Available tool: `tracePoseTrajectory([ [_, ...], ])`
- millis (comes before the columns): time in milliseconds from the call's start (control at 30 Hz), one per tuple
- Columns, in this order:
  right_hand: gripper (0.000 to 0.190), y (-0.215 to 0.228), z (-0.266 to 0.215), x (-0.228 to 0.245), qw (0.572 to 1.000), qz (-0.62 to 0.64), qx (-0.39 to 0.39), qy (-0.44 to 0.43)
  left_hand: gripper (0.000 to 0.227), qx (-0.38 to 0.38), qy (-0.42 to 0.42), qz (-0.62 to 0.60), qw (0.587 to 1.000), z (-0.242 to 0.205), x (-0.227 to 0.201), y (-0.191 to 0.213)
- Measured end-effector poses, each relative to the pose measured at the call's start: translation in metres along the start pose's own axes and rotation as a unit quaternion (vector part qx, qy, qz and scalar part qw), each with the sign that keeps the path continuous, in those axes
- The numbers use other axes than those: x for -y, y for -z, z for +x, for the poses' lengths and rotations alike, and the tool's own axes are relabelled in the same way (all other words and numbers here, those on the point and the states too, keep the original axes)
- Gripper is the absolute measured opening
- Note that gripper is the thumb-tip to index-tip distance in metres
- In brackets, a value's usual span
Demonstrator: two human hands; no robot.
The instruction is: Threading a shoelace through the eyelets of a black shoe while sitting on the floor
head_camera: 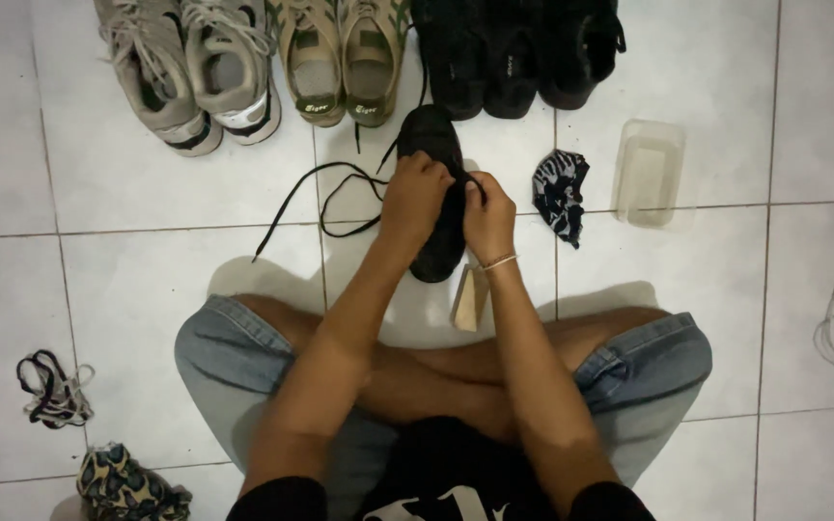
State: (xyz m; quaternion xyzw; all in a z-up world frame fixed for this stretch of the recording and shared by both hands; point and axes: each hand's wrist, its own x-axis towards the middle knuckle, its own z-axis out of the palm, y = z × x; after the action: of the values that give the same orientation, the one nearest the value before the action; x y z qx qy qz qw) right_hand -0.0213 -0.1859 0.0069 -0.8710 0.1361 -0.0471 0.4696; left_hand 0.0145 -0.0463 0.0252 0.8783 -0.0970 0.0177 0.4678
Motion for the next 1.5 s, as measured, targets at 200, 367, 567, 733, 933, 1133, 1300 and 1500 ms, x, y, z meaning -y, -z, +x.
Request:
tracePoseTrajectory([
  [200,0.018,-0.001,0.007,-0.015,0.999,-0.017,0.007,-0.046,0.024,-0.036,-0.036,0.115,0.992,-0.002,0.001,-0.003],
  [367,0.019,-0.001,0.005,-0.008,0.999,-0.009,0.015,-0.031,0.018,-0.040,0.028,-0.027,0.998,-0.004,-0.006,0.001],
  [567,0.018,-0.003,0.005,-0.002,1.000,-0.024,0.011,-0.011,0.008,-0.059,0.075,-0.042,0.995,-0.007,0.003,-0.008],
  [733,0.018,0.002,-0.001,0.020,0.999,-0.037,0.018,-0.007,0.012,-0.071,0.050,-0.034,0.996,-0.007,0.000,-0.006],
  [933,0.017,0.002,0.000,0.020,0.999,-0.041,0.010,0.019,0.010,-0.057,0.140,-0.090,0.984,-0.005,-0.004,-0.006],
  [1133,0.018,0.001,-0.001,0.014,0.999,-0.031,0.016,0.000,0.008,-0.047,0.185,-0.127,0.973,-0.004,0.004,-0.012],
  [1300,0.020,-0.008,0.007,-0.019,0.995,0.048,0.020,-0.090,0.006,-0.039,0.175,-0.124,0.976,-0.007,0.007,-0.015],
  [1500,0.019,-0.006,0.010,-0.007,0.974,0.167,0.024,-0.150,0.006,-0.031,0.185,-0.100,0.977,-0.007,-0.013,-0.006],
])
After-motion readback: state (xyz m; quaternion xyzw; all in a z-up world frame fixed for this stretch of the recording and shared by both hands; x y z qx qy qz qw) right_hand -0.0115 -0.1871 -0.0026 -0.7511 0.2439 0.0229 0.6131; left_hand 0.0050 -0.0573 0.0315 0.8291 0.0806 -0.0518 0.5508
